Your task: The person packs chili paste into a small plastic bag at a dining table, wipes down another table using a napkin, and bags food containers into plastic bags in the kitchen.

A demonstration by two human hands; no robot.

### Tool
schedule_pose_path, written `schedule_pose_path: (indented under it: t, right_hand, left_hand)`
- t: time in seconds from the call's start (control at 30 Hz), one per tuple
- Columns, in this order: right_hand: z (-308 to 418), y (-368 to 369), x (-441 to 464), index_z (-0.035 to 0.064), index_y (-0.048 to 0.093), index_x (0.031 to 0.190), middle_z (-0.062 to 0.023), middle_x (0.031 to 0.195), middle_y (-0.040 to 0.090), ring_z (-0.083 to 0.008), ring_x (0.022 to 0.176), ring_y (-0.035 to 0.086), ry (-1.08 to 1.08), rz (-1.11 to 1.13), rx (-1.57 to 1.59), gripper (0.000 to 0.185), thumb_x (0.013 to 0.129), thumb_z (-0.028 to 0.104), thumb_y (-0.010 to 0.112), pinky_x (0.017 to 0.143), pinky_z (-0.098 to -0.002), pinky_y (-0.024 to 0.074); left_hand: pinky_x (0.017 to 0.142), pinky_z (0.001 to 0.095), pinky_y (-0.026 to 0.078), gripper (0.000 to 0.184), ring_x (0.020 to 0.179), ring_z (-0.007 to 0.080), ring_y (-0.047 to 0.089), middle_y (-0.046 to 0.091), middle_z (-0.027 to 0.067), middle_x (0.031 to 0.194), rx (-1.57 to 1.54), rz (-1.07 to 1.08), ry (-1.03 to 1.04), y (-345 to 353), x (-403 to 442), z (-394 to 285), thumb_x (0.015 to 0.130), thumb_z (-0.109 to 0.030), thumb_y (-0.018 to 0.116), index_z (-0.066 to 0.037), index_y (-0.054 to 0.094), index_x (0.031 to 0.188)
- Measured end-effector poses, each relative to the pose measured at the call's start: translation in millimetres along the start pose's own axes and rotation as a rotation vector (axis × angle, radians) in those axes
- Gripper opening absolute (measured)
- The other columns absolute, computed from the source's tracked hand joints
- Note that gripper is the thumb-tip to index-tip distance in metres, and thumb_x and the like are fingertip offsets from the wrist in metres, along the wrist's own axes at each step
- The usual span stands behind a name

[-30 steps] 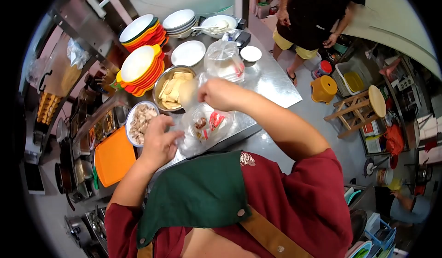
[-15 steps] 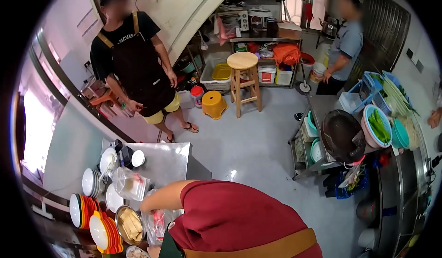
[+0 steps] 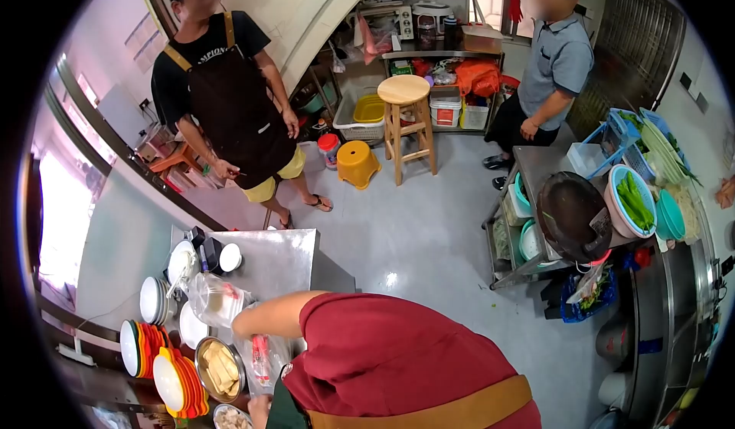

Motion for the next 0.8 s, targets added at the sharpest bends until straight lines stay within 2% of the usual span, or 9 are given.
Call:
schedule_pose_path:
  t: [0.03,0.1,0.17,0.27,0.3,0.5,0.63,0.77,0.8]
  right_hand:
    - [3.2,-3.3,-4.6,0.0087,0.066,0.070,-0.0125,0.072,0.062,-0.0263,0.065,0.058,-0.026,-0.048,-0.013,0.017,0.053,0.013,0.066,0.058,-0.0386,0.0468]
    - [12.2,-12.5,-18.4,0.0080,0.066,0.070,-0.0133,0.074,0.062,-0.0276,0.065,0.058,-0.062,-0.089,-0.024,0.018,0.053,0.010,0.065,0.057,-0.0384,0.0465]
    - [27.3,-23.5,-41.8,0.0059,0.065,0.071,-0.0136,0.071,0.061,-0.0287,0.063,0.058,-0.341,0.028,-0.176,0.018,0.054,0.010,0.065,0.055,-0.0387,0.0451]
    - [34.9,-1.6,-60.3,0.0031,0.063,0.068,-0.0154,0.065,0.059,-0.0295,0.060,0.057,-0.588,0.107,-0.198,0.016,0.055,0.012,0.064,0.054,-0.0396,0.0439]
    - [33.4,8.6,-59.7,0.0031,0.063,0.068,-0.0154,0.065,0.059,-0.0295,0.060,0.057,-0.612,0.116,-0.195,0.016,0.055,0.012,0.064,0.054,-0.0396,0.0439]
    - [65.4,-115.8,-149.3,0.0075,0.059,0.088,-0.0152,0.078,0.060,-0.0299,0.074,0.058,-0.405,-0.183,0.256,0.028,0.062,0.015,0.063,0.063,-0.0363,0.0457]
    - [93.0,-175.7,-169.6,0.0061,0.052,0.077,-0.0118,0.075,0.057,-0.0301,0.073,0.056,-0.740,-0.394,0.335,0.010,0.067,0.007,0.054,0.062,-0.0378,0.0427]
    - [98.7,-169.2,-156.9,0.0059,0.050,0.074,-0.0109,0.069,0.054,-0.0300,0.069,0.054,-0.841,-0.387,0.238,0.010,0.065,0.007,0.056,0.060,-0.0368,0.0421]
    - [94.7,-174.1,-158.2,0.0063,0.051,0.071,-0.0102,0.068,0.053,-0.0294,0.067,0.054,-0.855,-0.720,0.340,0.010,0.065,0.008,0.057,0.060,-0.0363,0.0421]
  left_hand:
    - [0.061,0.0386,0.039,0.016,0.067,0.0311,0.052,0.052,0.0153,0.066,-0.001,-0.013,0.052,-6.3,5.1,-0.5,0.063,-0.006,0.055,-0.007,0.058,0.079]
    - [0.085,0.0378,0.041,0.033,0.098,0.0260,0.049,0.051,0.0106,0.109,0.073,0.276,-0.125,-33.3,10.3,-3.8,0.071,-0.005,0.051,-0.009,0.055,0.104]
    - [0.075,0.0360,0.045,0.036,0.091,0.0249,0.051,0.053,0.0106,0.101,0.197,-0.136,-0.040,-65.9,25.8,-42.7,0.062,-0.001,0.055,-0.008,0.056,0.097]
    - [0.083,0.0293,0.040,0.025,0.091,0.0195,0.051,0.053,0.0119,0.100,0.198,-0.110,-0.336,-85.6,33.8,-44.8,0.066,-0.004,0.057,-0.006,0.055,0.091]
    - [0.062,0.0364,0.040,0.016,0.069,0.0308,0.051,0.051,0.0148,0.072,0.167,-0.382,-0.164,-88.4,39.7,-55.1,0.061,0.003,0.051,-0.003,0.053,0.075]
    - [0.064,0.0366,0.043,0.020,0.076,0.0328,0.052,0.051,0.0139,0.087,0.223,-0.309,-0.259,-111.7,49.5,-32.9,0.059,0.004,0.053,-0.004,0.057,0.077]
    - [0.066,0.0298,0.045,0.015,0.091,0.0252,0.052,0.050,0.0110,0.108,-0.130,-0.461,-0.215,-122.7,71.8,-35.4,0.063,-0.001,0.058,-0.001,0.058,0.078]
    - [0.060,0.0240,0.043,0.010,0.075,0.0125,0.054,0.057,0.0054,0.092,-0.492,-0.289,-0.348,-109.0,94.0,-10.8,0.071,-0.008,0.060,-0.001,0.059,0.078]
    - [0.059,0.0237,0.043,0.010,0.072,0.0105,0.053,0.058,0.0040,0.088,-0.595,-0.255,-0.430,-103.7,93.3,4.0,0.072,-0.010,0.061,-0.002,0.059,0.078]
Point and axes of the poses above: each hand's wrist, its own x-axis towards the middle knuckle, its own y-axis out of the palm, z = x × y, the point moved 3 cm from there along x, towards the middle knuckle
